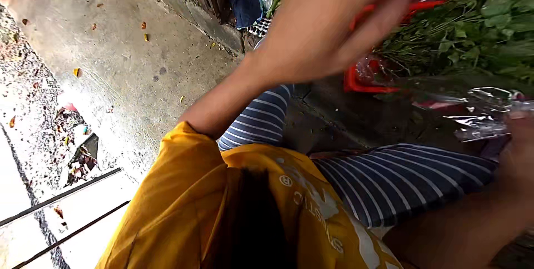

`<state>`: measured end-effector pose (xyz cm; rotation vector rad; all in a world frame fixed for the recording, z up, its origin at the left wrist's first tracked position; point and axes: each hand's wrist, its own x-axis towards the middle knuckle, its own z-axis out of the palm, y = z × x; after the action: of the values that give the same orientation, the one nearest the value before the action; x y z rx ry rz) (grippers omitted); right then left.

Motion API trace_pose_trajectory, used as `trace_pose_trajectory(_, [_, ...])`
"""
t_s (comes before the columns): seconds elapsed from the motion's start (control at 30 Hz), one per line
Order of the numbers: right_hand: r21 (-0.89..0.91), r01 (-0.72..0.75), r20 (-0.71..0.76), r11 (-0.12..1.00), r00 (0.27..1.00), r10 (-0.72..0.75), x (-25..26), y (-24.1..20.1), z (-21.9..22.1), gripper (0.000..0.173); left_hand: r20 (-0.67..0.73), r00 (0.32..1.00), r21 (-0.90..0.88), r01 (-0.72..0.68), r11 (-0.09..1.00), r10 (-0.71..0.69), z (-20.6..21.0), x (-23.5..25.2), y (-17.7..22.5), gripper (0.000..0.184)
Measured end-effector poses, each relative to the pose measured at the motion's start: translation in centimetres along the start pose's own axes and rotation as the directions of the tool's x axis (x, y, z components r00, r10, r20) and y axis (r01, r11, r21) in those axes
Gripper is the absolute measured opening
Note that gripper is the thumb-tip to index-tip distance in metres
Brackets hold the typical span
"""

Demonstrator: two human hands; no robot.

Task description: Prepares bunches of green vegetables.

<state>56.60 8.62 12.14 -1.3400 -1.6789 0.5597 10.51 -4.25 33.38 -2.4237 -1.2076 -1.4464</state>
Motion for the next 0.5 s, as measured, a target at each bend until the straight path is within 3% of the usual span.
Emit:
trace_pose_trajectory(0.1, [-0.035, -0.003, -0.010, 0.999, 1.000, 0.002, -1.1, -3.5, 0.7, 0.043, 0.322, 0.933, -0.049, -0.152, 0.987, 0.159, 3.9, 0.2, 1.0, 0.021])
trace_pose_trajectory(0.17, [-0.095, 0.005, 0.003, 0.995, 1.000, -0.004, -2.1, -6.9, 1.2, 0.045, 0.599, 0.791, -0.027, -0.136, 0.990, 0.125, 6.6, -0.2, -0.9, 0.021])
trace_pose_trajectory(0.23, [-0.131, 0.024, -0.028, 0.991, 0.999, -0.028, -3.0, -9.8, 1.8, 0.044, 0.777, 0.630, 0.151, -0.162, 0.975, -0.015, 8.8, -0.6, -2.4, 0.025])
trace_pose_trajectory(0.3, [-0.123, -0.001, -0.085, 0.992, 0.996, -0.009, -3.3, -10.7, 2.1, 0.038, 0.781, 0.624, 0.196, -0.210, 0.958, -0.024, 11.0, -1.3, -3.0, 0.021])
trace_pose_trajectory(0.4, [-0.087, -0.064, -0.147, 0.994, 0.988, 0.051, -3.2, -10.1, 2.2, 0.033, 0.764, 0.645, 0.021, -0.076, 0.997, 0.033, 12.4, -1.9, -2.3, 0.023])
trace_pose_trajectory(0.5, [-0.042, -0.040, -0.179, 0.998, 0.983, 0.032, -3.1, -9.4, 2.5, 0.028, 0.773, 0.634, -0.015, -0.004, 1.000, 0.014, 13.7, -2.6, -1.7, 0.023])
